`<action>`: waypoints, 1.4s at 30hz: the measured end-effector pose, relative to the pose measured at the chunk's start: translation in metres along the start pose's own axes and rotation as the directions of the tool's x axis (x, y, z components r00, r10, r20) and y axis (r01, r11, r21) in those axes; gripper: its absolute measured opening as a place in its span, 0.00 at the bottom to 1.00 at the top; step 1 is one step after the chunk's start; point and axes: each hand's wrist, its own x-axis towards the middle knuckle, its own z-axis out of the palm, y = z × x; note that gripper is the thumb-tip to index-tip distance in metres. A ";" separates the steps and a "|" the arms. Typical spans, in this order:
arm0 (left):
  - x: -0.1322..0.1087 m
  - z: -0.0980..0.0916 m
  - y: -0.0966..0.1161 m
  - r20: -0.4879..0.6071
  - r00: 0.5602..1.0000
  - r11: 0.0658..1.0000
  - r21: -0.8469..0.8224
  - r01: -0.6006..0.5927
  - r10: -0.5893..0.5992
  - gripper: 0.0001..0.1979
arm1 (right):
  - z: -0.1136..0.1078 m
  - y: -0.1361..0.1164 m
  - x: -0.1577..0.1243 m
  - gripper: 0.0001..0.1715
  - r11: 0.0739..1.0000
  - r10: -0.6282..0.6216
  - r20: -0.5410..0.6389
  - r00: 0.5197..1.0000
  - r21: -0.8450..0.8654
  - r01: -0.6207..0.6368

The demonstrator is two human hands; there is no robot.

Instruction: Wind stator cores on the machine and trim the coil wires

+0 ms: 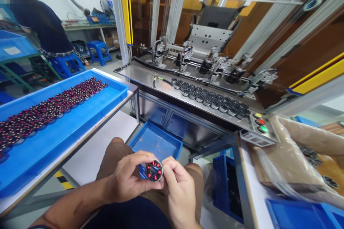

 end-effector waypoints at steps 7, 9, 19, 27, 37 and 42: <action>0.006 0.000 -0.001 -0.058 0.994 0.990 0.113 -0.088 0.095 0.22 | 0.006 -0.002 -0.002 0.23 0.948 0.266 -0.055 0.962 0.193 -0.251; 0.006 0.000 -0.003 -0.044 0.995 0.989 0.122 -0.082 0.088 0.21 | 0.006 -0.001 -0.001 0.22 0.941 0.276 -0.044 0.960 0.217 -0.260; 0.000 -0.001 -0.008 0.027 0.999 0.999 0.018 -0.048 0.048 0.19 | 0.003 0.005 0.000 0.20 0.970 0.203 -0.039 0.978 0.143 -0.196; 0.003 -0.008 -0.003 0.163 0.957 0.810 -0.509 0.291 -0.241 0.18 | -0.013 -0.023 0.016 0.11 0.794 -0.386 0.199 0.901 -0.427 0.434; 0.002 0.011 -0.007 0.610 0.655 0.092 -0.697 0.711 -0.445 0.18 | -0.028 -0.057 0.021 0.14 0.519 -0.455 0.550 0.700 -0.476 0.711; 0.008 0.004 0.003 0.520 0.674 0.167 -0.713 0.681 -0.525 0.17 | -0.033 -0.063 0.023 0.12 0.603 -0.384 0.565 0.731 -0.446 0.661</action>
